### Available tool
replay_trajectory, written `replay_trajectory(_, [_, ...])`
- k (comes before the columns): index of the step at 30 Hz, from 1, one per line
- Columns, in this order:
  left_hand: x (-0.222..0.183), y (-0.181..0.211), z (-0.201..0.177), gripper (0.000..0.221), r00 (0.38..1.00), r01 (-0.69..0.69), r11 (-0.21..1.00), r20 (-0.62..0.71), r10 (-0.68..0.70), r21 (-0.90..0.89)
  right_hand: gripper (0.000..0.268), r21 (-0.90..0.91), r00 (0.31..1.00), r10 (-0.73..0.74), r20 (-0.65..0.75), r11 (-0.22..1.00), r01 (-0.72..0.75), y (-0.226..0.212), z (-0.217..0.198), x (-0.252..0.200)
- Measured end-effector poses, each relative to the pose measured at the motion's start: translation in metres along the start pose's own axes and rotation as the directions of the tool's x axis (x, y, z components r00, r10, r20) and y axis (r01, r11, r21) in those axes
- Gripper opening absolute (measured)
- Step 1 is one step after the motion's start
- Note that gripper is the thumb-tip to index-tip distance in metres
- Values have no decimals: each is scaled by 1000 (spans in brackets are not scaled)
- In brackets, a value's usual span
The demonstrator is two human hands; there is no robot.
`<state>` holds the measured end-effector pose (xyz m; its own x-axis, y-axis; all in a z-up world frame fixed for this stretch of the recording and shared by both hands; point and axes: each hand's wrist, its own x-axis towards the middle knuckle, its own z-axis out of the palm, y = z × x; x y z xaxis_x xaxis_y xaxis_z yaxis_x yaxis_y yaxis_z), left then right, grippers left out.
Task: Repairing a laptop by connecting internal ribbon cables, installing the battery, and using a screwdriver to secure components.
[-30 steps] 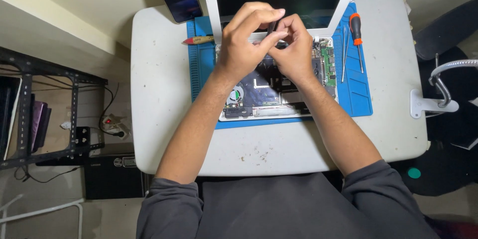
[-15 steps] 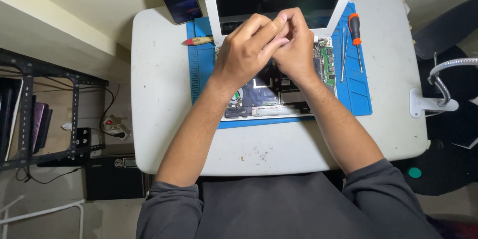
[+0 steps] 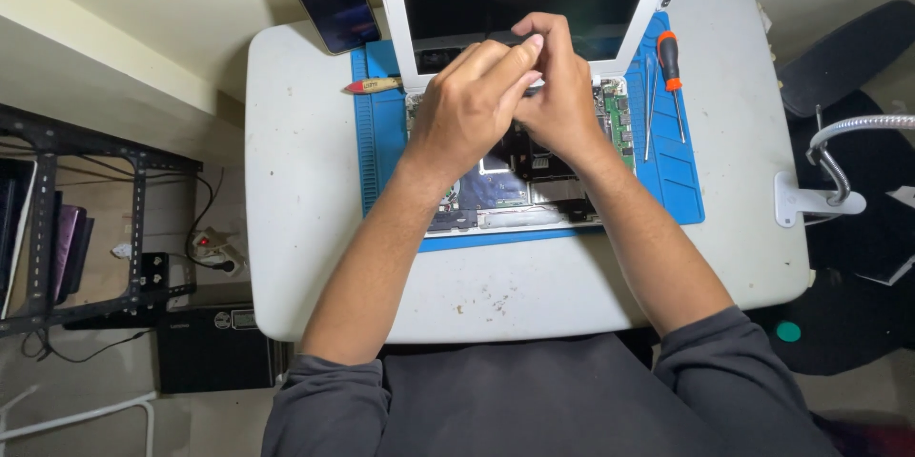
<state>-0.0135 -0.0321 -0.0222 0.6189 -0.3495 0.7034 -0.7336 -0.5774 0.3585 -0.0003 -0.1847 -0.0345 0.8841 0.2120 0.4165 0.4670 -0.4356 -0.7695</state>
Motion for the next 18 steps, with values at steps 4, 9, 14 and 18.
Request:
replay_trajectory(4, [4,0,-18,21,992,123,963,58,-112,-240,52,488,969,-66,240,871,-62,-1,-9,-1])
replay_trajectory(9, [-7,-17,-4,45,996,87,985,-4,-88,-149,33,271,998,4,60,962,-20,3,-1,-3])
replay_trajectory(14, [-8,-23,3,44,993,114,988,-21,-116,-106,35,178,1000,20,-22,984,-16,7,7,-8])
replay_trajectory(18, [-11,-25,4,42,993,112,979,-8,-115,-172,43,233,995,57,-77,972,-38,9,11,-12])
